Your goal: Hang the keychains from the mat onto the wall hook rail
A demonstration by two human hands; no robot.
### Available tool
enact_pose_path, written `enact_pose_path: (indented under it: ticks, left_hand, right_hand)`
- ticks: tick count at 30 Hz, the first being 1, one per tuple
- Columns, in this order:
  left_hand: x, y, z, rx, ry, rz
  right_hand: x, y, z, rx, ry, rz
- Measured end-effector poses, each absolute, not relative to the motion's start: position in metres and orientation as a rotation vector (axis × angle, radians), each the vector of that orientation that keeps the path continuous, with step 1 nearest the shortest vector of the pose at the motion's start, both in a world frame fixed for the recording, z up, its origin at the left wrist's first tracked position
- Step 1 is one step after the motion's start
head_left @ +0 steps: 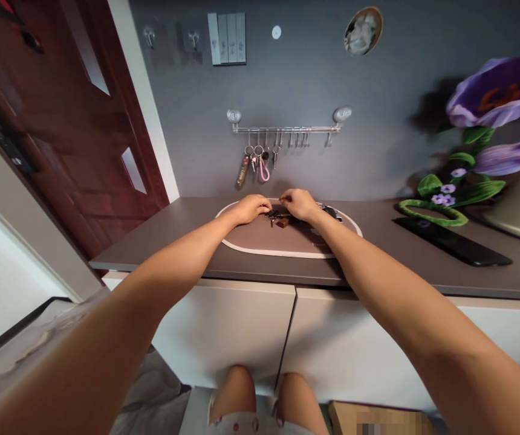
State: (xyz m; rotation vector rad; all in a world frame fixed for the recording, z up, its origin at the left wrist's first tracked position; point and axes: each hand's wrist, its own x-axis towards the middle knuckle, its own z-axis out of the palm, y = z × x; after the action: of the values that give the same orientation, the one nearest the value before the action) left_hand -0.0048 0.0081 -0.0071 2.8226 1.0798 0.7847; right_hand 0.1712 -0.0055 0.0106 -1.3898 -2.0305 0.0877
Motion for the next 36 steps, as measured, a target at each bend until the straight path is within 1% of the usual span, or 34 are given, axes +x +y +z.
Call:
enact_pose_path:
  ticks: [5, 17, 21, 29, 36]
  left_hand:
    - [-0.004, 0.008, -0.007, 2.845, 1.114, 0.78]
    - [-0.004, 0.015, -0.014, 2.916, 1.014, 0.847]
    - [-0.005, 0.016, -0.014, 2.903, 0.995, 0.93]
    - [-0.003, 0.01, -0.01, 2.468, 1.043, 1.074]
    - [0.005, 0.003, -0.006, 1.996, 1.005, 1.233]
  right_hand:
    - [0.169, -0.007, 0.011, -1.464, -2.116, -0.022]
    - [0.169, -0.011, 0.012, -1.519, -2.194, -0.088]
    - [0.169, -0.011, 0.013, -1.511, -2.189, -0.084]
    - [0.167, -0.013, 0.014, -1.501, -2.135, -0.029]
    - [0.164, -0.014, 0.013, -1.318, -2.089, 0.065]
